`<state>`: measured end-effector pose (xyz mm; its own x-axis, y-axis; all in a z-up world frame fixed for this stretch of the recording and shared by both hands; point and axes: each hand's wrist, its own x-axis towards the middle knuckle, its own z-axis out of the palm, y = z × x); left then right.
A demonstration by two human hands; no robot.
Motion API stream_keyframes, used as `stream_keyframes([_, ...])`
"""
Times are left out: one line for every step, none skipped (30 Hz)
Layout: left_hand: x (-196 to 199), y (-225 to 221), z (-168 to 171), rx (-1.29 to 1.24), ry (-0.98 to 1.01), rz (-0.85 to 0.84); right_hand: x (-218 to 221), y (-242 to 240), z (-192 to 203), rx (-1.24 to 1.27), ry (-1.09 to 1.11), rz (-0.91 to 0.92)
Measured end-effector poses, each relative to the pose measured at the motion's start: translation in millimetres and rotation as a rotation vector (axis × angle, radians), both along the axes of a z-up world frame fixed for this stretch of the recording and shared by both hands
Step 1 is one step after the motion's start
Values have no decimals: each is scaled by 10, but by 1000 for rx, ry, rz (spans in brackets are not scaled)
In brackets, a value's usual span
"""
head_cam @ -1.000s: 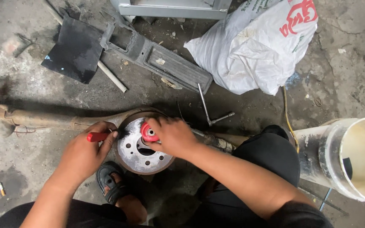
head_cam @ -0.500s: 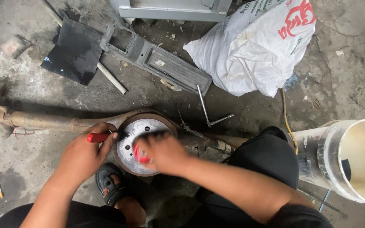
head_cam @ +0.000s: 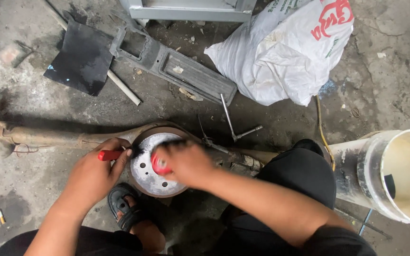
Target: Cleaning an axle hub using a wire brush to remove rust and debris.
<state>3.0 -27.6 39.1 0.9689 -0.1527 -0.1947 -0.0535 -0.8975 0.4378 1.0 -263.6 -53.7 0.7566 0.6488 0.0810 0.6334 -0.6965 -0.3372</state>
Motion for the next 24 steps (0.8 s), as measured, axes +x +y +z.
stream_keyframes([-3,10,-22,0,4,-2,54,-46,102,0,4,-2])
stream_keyframes([-6,22,-41,-2,5,-8,110,-90,205,-21,-55,-44])
stream_keyframes([-6,31,-57,-5,3,-10,184,-137,314,-44,-117,-82])
stream_keyframes([-11,40,-48,-5,3,-7,112,-60,250,-44,-117,-78])
stream_keyframes([-7,43,-42,-16,-2,4,40,9,189,-42,-95,-43])
stream_keyframes([-1,49,-36,-26,-8,15,-29,81,125,-40,-74,-8])
stream_keyframes([18,11,-42,-32,-9,19,-155,90,86,-47,-75,-4])
stream_keyframes([34,-14,-52,-18,-56,-3,-284,110,40,-5,-126,62])
stream_keyframes([-30,12,-49,9,-98,2,-441,176,-11,50,-171,152])
stream_keyframes([-36,-28,34,13,-93,31,-300,129,14,56,-165,182])
stream_keyframes([-44,-65,107,-17,-104,17,-193,94,31,125,-107,104])
stream_keyframes([-43,-107,180,-48,-116,2,-80,58,44,192,-46,25])
stream_keyframes([-30,-50,151,-45,-114,6,64,-3,45,195,-43,29])
stream_keyframes([-18,1,128,-67,-116,4,207,-69,52,121,-160,-51])
stream_keyframes([-26,43,104,-92,-115,9,346,-144,60,46,-276,-123])
stream_keyframes([-34,78,101,-91,-111,19,262,-87,108,48,-271,-113])
stream_keyframes([-31,121,99,-85,-128,34,186,-24,154,31,-243,-84])
stream_keyframes([-26,163,100,-78,-145,49,112,38,204,15,-216,-55])
stream_keyframes([-17,158,133,-73,-146,61,2,116,158,20,-216,-43])
stream_keyframes([-7,153,164,-87,-182,44,-110,192,110,37,-243,26])
stream_keyframes([-9,163,193,-98,-214,21,-251,284,56,56,-266,89])
stream_keyframes([-2,146,207,-91,-210,28,-123,258,125,64,-262,95])
stream_keyframes([-18,136,220,-105,-244,22,-24,241,189,88,-196,19])
stream_keyframes([-36,133,231,-119,-277,17,76,231,247,110,-128,-56])
